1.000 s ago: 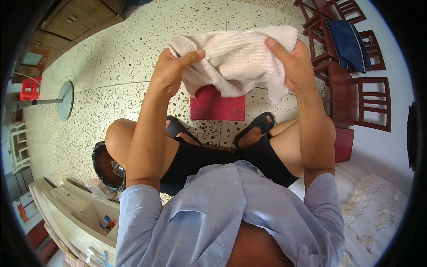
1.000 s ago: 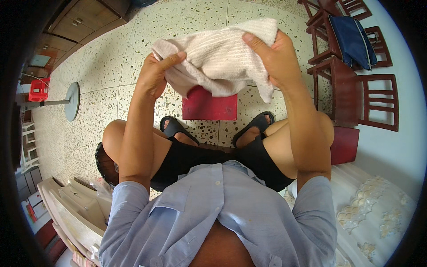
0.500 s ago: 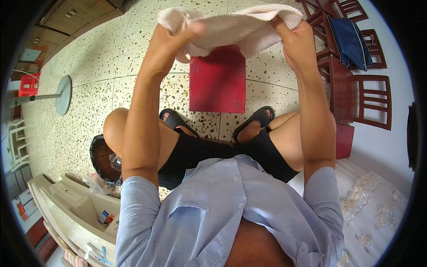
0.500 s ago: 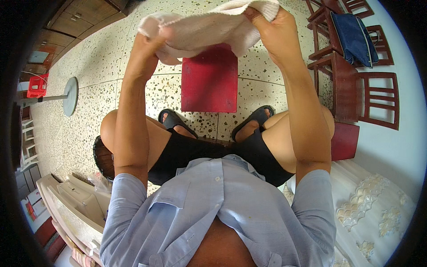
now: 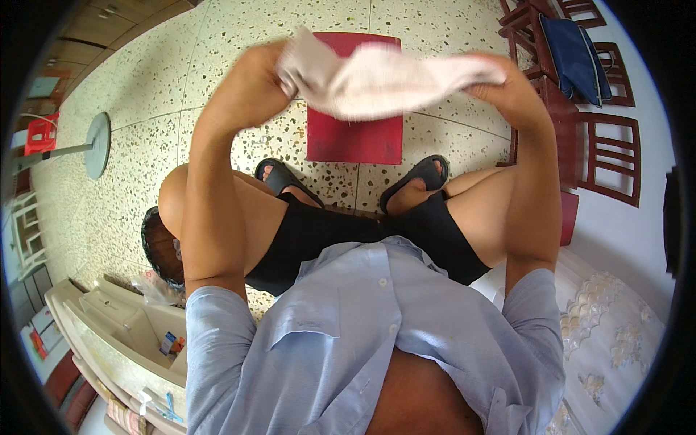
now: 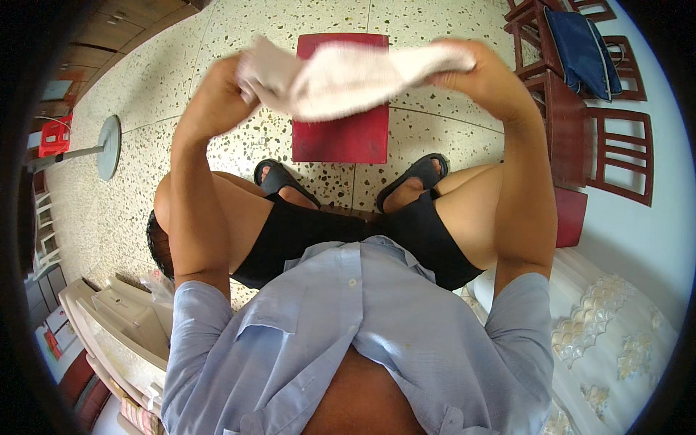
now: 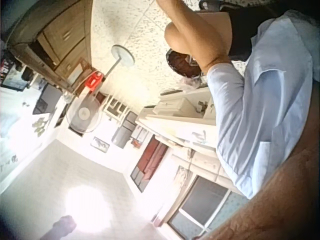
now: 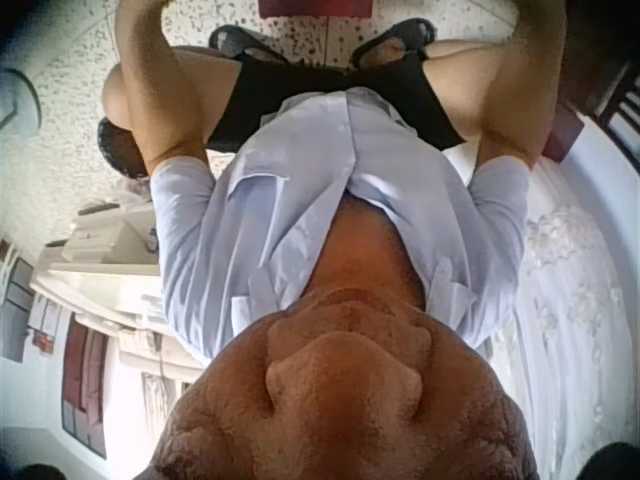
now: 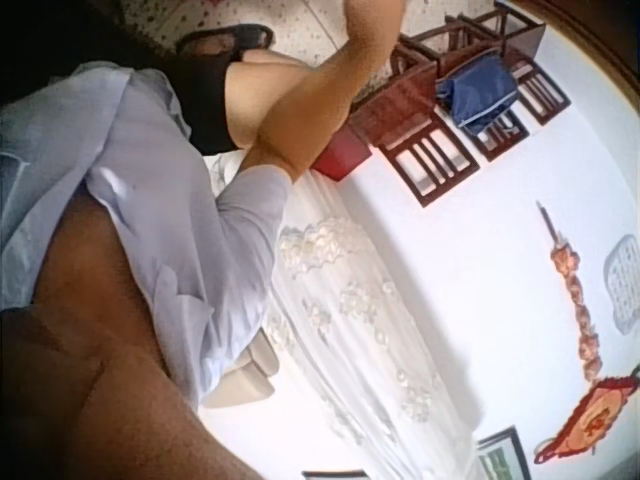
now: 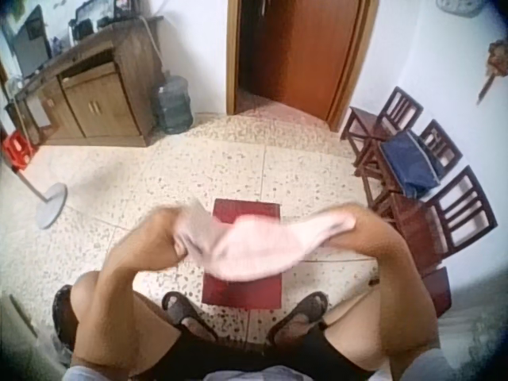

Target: The person wipes the legs, frames, and tops of several small wooden stools with a cloth, handling them one at a time and moving them between the floor and a nearby surface.

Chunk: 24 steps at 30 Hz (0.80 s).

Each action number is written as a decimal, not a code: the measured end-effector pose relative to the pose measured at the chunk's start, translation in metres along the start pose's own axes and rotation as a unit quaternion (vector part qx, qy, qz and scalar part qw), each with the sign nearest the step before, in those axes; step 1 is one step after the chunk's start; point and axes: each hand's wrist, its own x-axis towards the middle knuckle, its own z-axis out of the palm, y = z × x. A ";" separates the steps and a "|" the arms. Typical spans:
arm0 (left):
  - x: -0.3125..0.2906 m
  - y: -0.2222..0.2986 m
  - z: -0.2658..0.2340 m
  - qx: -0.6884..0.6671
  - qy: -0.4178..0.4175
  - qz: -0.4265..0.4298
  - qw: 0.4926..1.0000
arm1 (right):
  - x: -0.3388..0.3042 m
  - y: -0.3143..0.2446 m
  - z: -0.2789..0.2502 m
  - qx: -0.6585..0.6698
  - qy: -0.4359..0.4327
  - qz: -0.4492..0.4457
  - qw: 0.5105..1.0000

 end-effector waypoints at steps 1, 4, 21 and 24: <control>-0.006 0.012 0.007 0.006 -0.075 -0.050 0.996 | 0.000 0.002 0.008 -0.009 -0.120 0.020 0.992; -0.014 -0.005 0.049 0.084 -0.344 -0.083 0.932 | -0.011 0.007 0.035 -0.116 -0.330 0.027 0.936; -0.018 0.040 0.075 0.247 -0.278 -0.026 0.928 | 0.077 0.120 0.162 -0.544 0.044 -0.047 0.837; -0.036 0.031 0.102 0.243 -0.284 -0.004 0.928 | 0.121 0.130 0.158 -0.561 0.102 -0.016 0.821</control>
